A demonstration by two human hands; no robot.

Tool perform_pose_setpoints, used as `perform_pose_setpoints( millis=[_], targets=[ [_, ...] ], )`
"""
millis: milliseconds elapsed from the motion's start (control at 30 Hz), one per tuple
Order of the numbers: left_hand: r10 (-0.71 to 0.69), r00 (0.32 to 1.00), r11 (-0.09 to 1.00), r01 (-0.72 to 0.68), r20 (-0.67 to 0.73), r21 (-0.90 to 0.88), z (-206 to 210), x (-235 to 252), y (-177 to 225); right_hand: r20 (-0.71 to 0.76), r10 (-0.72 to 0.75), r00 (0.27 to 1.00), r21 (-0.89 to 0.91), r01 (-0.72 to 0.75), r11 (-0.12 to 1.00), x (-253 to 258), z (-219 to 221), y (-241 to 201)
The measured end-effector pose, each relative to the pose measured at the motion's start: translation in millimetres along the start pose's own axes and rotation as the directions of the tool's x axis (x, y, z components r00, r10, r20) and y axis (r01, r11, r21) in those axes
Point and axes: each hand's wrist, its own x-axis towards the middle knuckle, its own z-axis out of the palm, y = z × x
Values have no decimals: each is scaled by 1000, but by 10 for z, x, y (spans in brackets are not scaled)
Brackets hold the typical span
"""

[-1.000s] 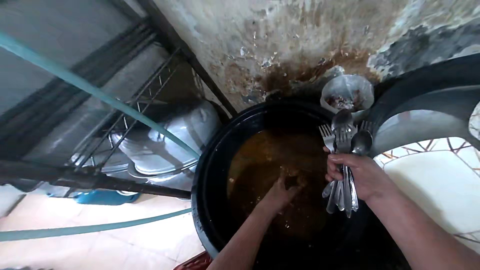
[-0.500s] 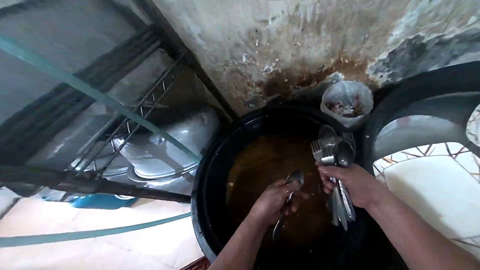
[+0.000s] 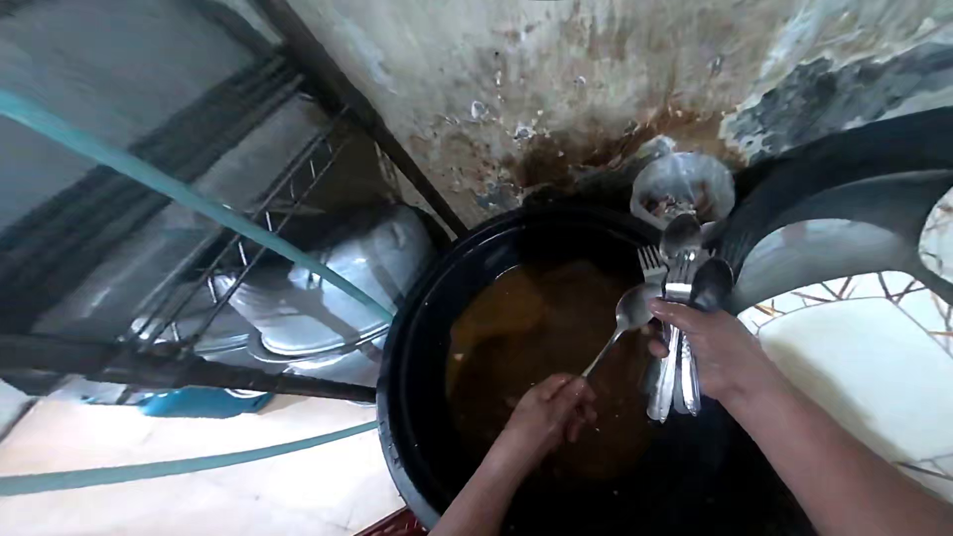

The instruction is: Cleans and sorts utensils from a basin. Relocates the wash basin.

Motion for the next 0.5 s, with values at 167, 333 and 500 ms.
perform_pose_setpoints(
  millis=[167, 333, 500],
  targets=[
    [79, 984, 996, -84, 158, 22, 263, 310, 258, 225, 87, 971, -54, -77, 996, -26, -51, 34],
    [57, 987, 816, -133, 151, 562, -7, 758, 192, 149, -174, 973, 57, 167, 984, 38, -75, 75],
    [62, 991, 485, 74, -119, 871, -579, 1143, -425, 153, -134, 979, -18, 139, 990, 33, -70, 66]
  ],
)
